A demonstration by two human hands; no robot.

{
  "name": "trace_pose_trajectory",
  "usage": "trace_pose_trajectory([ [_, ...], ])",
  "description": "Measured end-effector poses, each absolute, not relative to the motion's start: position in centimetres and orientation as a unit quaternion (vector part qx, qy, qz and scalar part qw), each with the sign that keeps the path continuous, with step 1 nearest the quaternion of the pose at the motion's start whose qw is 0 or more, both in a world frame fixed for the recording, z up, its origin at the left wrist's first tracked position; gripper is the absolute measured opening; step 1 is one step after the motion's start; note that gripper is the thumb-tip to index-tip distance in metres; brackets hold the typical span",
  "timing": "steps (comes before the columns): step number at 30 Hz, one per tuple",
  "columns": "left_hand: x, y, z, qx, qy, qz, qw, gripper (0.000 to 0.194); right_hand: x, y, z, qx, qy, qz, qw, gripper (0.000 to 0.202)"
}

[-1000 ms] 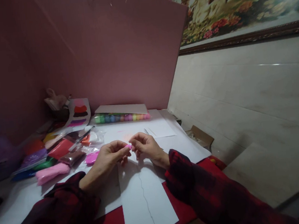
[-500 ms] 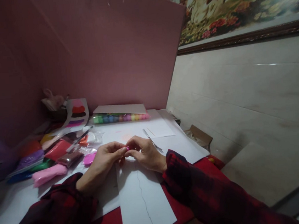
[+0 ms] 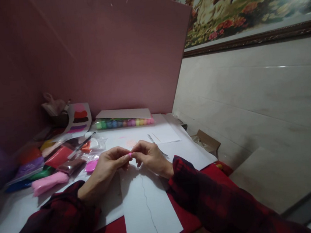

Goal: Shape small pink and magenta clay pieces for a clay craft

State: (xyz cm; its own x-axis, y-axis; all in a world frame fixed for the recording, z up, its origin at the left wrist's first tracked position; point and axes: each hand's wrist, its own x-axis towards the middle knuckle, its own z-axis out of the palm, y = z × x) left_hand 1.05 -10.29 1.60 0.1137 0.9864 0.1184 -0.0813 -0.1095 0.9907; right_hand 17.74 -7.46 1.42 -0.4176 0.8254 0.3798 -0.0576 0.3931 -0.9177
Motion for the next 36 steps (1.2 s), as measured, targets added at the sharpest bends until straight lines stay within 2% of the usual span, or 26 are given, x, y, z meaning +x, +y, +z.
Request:
trace_pose_trajectory([
  [3,1.2,-10.4,1.9,0.541,0.411,0.528,0.509,0.022,17.8,-7.0,1.5,-0.274,-0.604,0.593,0.456,0.034],
  [7,1.7,-10.7,2.2,0.529,0.378,0.540,0.534,0.028,18.2,-6.6,1.5,-0.273,-0.526,0.706,0.388,0.039],
  [9,1.9,-11.0,2.4,0.527,0.379,0.529,0.547,0.034,18.5,-6.5,1.6,-0.269,-0.514,0.735,0.350,0.040],
  [12,2.1,-11.3,2.7,0.539,0.397,0.513,0.537,0.031,18.5,-6.5,1.7,-0.272,-0.515,0.742,0.330,0.043],
  [18,1.7,-11.0,2.9,0.530,0.432,0.510,0.521,0.029,17.9,-6.8,1.3,-0.300,-0.592,0.621,0.418,0.045],
  [21,1.7,-10.9,2.8,0.534,0.441,0.502,0.517,0.032,17.8,-7.1,1.3,-0.275,-0.661,0.534,0.449,0.035],
  [25,1.8,-10.9,2.8,0.530,0.438,0.503,0.523,0.032,17.9,-7.5,1.4,-0.249,-0.714,0.459,0.466,0.022],
  [32,1.9,-11.2,2.7,0.501,0.414,0.520,0.554,0.032,18.1,-7.7,1.5,-0.257,-0.742,0.414,0.460,0.013],
  [36,1.7,-10.9,2.4,0.504,0.413,0.512,0.560,0.030,18.1,-7.8,1.7,-0.263,-0.772,0.341,0.467,0.005],
])
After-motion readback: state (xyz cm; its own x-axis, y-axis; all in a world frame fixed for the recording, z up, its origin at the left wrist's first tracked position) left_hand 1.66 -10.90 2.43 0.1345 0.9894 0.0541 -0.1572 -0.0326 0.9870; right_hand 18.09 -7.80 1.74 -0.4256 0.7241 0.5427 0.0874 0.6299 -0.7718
